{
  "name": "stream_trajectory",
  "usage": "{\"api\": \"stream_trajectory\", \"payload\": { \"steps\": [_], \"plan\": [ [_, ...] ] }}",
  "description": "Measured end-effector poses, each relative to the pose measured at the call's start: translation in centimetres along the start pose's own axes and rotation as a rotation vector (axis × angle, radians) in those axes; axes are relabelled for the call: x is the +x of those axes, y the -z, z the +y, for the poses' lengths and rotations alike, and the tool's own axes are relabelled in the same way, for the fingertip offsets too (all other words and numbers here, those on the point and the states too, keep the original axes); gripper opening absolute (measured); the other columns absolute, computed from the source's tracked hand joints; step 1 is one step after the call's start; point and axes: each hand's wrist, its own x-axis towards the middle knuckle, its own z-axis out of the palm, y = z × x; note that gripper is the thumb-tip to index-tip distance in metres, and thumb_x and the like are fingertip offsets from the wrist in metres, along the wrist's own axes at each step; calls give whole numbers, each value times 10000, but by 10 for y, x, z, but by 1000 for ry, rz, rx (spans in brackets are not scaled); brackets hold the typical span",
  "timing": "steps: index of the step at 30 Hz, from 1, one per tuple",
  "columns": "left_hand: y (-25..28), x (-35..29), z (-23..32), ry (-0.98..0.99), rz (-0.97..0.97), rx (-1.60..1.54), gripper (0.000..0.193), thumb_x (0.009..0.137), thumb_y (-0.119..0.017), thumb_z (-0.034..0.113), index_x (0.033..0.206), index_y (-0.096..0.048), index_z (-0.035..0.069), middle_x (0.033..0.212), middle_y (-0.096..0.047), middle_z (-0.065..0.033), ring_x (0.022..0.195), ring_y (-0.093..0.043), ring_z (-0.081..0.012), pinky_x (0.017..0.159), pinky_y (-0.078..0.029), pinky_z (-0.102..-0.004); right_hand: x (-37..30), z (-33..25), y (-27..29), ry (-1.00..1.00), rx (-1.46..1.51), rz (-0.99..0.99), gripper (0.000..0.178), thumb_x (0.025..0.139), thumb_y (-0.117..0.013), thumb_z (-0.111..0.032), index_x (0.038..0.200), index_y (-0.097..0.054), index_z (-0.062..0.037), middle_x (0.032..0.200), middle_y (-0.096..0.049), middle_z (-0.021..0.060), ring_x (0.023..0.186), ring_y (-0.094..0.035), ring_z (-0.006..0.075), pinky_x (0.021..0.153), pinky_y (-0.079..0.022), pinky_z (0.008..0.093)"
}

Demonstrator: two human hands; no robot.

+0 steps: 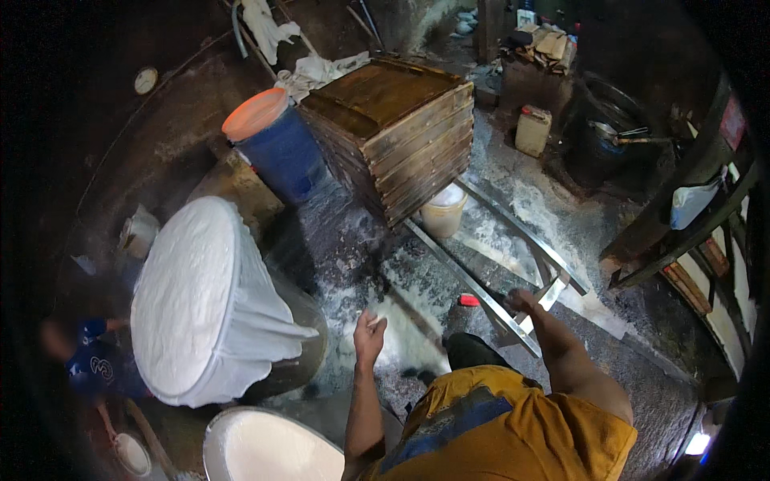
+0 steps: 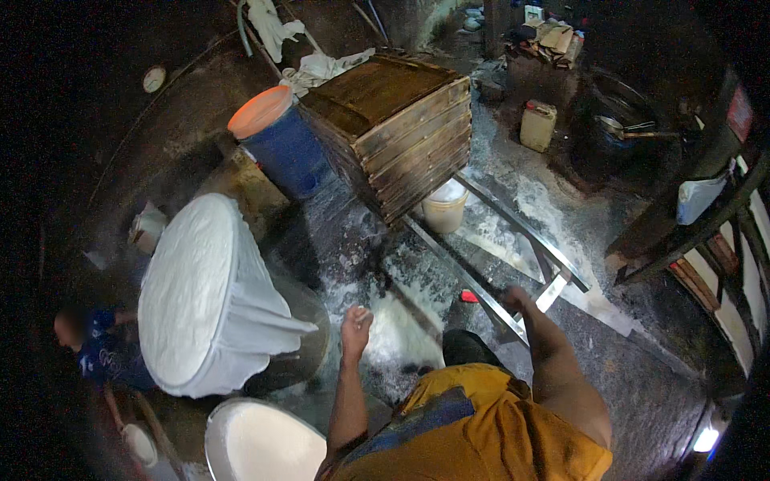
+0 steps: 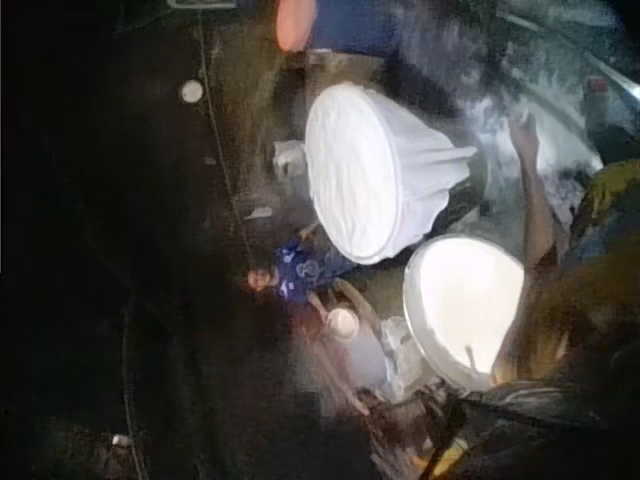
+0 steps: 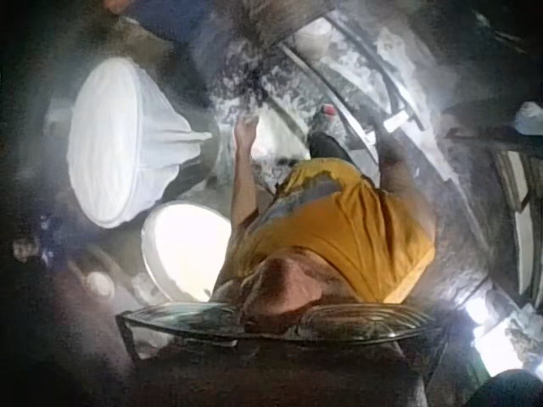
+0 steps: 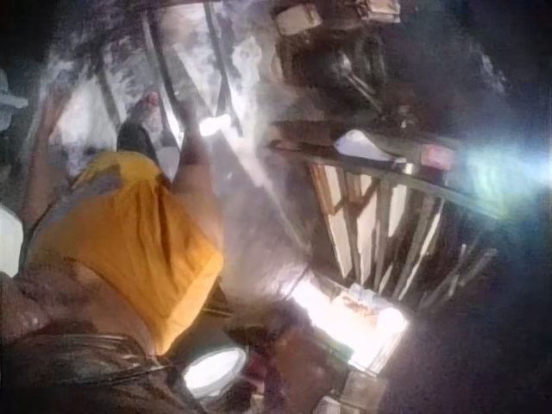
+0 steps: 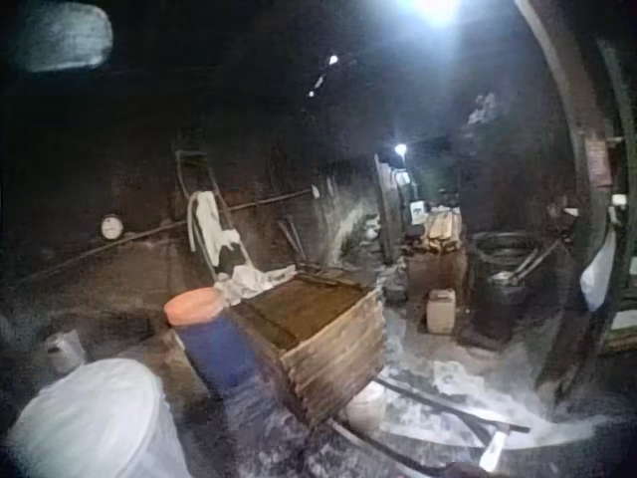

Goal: The person places a large sheet of tofu on a rack, then uses a bucket to pour liquid from one vat to another before arranging wooden frames on a workspace.

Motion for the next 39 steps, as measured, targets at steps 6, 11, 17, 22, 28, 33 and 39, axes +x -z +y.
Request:
{"api": "stream_trajectory", "payload": {
  "steps": [6, 11, 17, 22, 28, 33, 39],
  "plan": [
    [-23, 149, 145, -343, -69, -213, 629, 888, -599, 49, 1421, -269, -2, 1305, -476, -207, 1175, -516, -243, 964, -432, -357, 146, -72, 189, -23, 297, 479, 508, 784, -665, -384, 1124, -613, -11, 1117, -623, 232, 1065, -595, 343, 904, -455, 398],
    [-45, 274, 220, -424, -12, -410, 619, 905, -559, 20, 1435, -242, -10, 1367, -419, -209, 1219, -478, -245, 1007, -392, -348, 289, -123, 360, 54, 283, 842, 441, 811, -662, -366, 1032, -617, 13, 1032, -649, 204, 1011, -606, 318, 890, -450, 398],
    [-60, 419, 259, -383, 297, -558, 616, 931, -561, 130, 1429, -243, -46, 1435, -336, -200, 1318, -361, -261, 1059, -312, -343, 462, -167, 504, 222, 545, 1068, 499, 832, -647, -398, 1148, -579, -19, 1112, -611, 221, 1049, -577, 372, 904, -446, 420],
    [-92, 478, 279, -288, 415, -71, 634, 932, -543, 191, 1442, -238, -31, 1507, -206, -203, 1408, -189, -301, 1133, -196, -406, 540, -171, 563, 62, 280, 917, 654, 832, -582, -543, 1199, -570, -1, 1169, -584, 257, 1090, -558, 382, 922, -435, 425],
    [-100, 487, 277, -316, 469, -398, 641, 886, -536, 228, 1412, -303, -56, 1477, -296, -201, 1401, -224, -291, 1139, -167, -399, 546, -177, 575, 90, 338, 599, 668, 784, -609, -600, 982, -678, 34, 973, -660, 256, 971, -631, 374, 868, -462, 417],
    [-80, 493, 251, -333, 384, -728, 519, 922, -476, 164, 1375, -356, -56, 1440, -364, -160, 1350, -318, -264, 1124, -208, -389, 537, -185, 590, 150, 376, 442, 683, 745, -645, -626, 915, -677, 34, 896, -672, 228, 889, -656, 294, 826, -466, 392],
    [-49, 448, 324, -171, 116, -992, 539, 847, -504, -33, 1369, -370, -31, 1363, -452, -146, 1201, -487, -256, 1030, -386, -385, 457, -189, 583, 122, 362, 438, 696, 733, -690, -578, 1039, -625, 43, 843, -659, 163, 836, -618, 256, 782, -472, 374]
  ]
}}
